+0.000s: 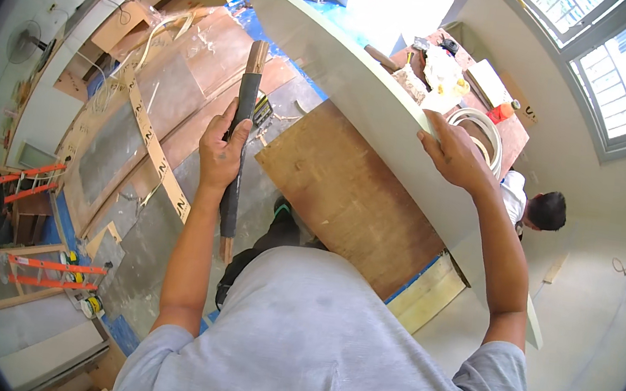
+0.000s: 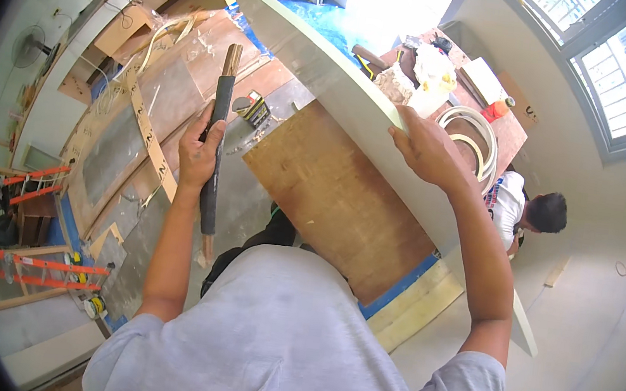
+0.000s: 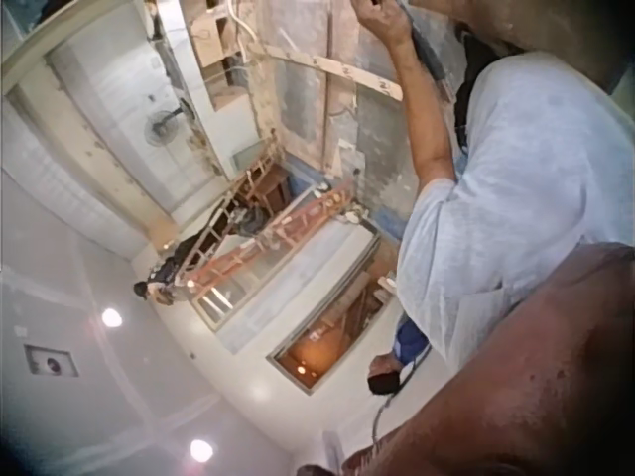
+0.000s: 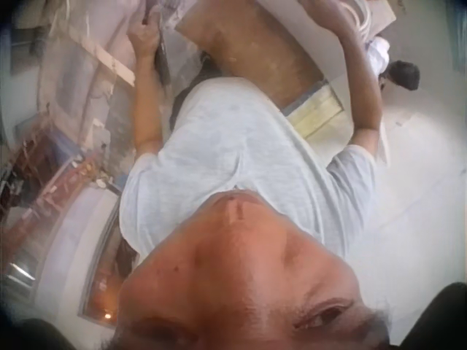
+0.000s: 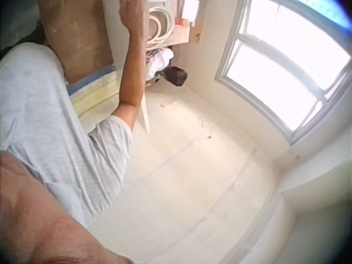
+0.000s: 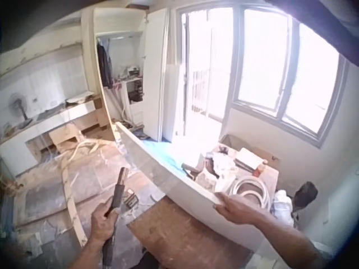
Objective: The person sands the edge of a white cabinet door using a sanding block, then wipes the edge with a cloth and continues sanding with a larger tool.
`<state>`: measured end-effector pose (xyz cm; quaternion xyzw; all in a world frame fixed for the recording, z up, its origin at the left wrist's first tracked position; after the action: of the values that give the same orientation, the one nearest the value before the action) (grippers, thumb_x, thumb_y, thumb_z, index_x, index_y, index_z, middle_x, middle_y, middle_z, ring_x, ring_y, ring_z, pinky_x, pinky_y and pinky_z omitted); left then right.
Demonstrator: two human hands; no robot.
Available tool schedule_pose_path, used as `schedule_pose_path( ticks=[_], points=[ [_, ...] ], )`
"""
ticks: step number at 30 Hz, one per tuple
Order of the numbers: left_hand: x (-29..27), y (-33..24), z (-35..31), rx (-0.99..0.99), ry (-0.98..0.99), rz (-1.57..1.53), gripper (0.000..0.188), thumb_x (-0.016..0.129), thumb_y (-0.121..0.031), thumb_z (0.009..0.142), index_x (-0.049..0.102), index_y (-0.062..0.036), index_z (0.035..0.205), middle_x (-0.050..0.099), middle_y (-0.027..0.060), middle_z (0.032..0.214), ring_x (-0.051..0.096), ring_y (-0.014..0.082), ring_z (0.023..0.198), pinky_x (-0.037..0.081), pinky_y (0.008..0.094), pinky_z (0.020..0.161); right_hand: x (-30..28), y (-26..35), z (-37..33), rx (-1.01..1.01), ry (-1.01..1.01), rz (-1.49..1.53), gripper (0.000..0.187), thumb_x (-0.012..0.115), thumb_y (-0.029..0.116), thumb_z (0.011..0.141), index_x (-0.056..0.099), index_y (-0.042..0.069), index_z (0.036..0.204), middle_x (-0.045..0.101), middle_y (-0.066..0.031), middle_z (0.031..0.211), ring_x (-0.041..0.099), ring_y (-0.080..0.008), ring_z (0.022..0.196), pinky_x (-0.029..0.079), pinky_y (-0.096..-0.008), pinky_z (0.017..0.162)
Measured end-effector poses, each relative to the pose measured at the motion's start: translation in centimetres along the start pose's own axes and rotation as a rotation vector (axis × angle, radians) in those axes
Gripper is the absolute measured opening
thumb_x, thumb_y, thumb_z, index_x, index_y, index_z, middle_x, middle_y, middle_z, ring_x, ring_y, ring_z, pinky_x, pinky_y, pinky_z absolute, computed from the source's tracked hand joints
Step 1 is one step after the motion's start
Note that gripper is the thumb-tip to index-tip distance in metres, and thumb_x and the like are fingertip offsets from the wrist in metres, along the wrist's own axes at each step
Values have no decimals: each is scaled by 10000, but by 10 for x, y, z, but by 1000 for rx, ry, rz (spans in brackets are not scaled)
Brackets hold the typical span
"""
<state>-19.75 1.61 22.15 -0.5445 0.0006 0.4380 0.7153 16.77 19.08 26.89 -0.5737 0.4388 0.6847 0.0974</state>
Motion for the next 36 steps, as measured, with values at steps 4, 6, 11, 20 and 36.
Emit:
schedule_pose_path(
  ticks=[4, 6, 11, 20, 36],
  points=[
    [8, 12, 20, -2, -58, -4, 483, 742, -211, 973, 632, -68, 1421, 639, 113, 889, 620, 222, 820, 501, 345, 762, -10, -19, 8, 92, -42, -68, 500, 592, 344, 1037, 517, 42, 1429, 684, -252, 971, 657, -410, 975, 489, -500, 866],
    [8, 13, 23, 17, -78, -13, 489, 750, -201, 961, 633, -67, 1416, 647, 124, 905, 628, 240, 824, 507, 356, 767, -12, -22, 12, 146, -14, -84, 615, 648, 319, 1000, 441, 76, 1525, 695, -256, 1144, 658, -387, 1023, 489, -465, 914],
    [77, -46, 39, 195, -99, -114, 517, 783, -238, 928, 633, -71, 1394, 631, 164, 939, 642, 338, 864, 530, 423, 776, 7, -38, 24, 150, 111, 83, 882, 735, 232, 902, 260, 159, 1641, 648, -310, 1267, 601, -452, 1252, 449, -511, 1052],
    [187, -153, 33, 315, -20, -42, 675, 745, -349, 934, 498, -168, 1535, 535, 135, 938, 614, 299, 783, 539, 417, 644, 16, 9, 62, 159, 232, 141, 862, 715, 232, 913, 267, 84, 1634, 563, -232, 1461, 598, -319, 1192, 468, -400, 986],
    [157, -19, 157, 138, -396, 87, 510, 688, -410, 990, 645, -125, 1412, 574, 172, 915, 608, 350, 751, 524, 446, 650, 19, -5, 72, 166, 327, 194, 854, 656, 112, 923, 208, 81, 1650, 536, -240, 1491, 598, -307, 1237, 486, -391, 1000]
  ],
)
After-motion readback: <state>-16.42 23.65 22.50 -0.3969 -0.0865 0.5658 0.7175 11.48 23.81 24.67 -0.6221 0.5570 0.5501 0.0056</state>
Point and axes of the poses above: each hand's wrist, its own z-axis towards the middle knuckle, its own x-axis out of the palm, y = z × x, the point moved 10 cm from there along z, towards the middle knuckle
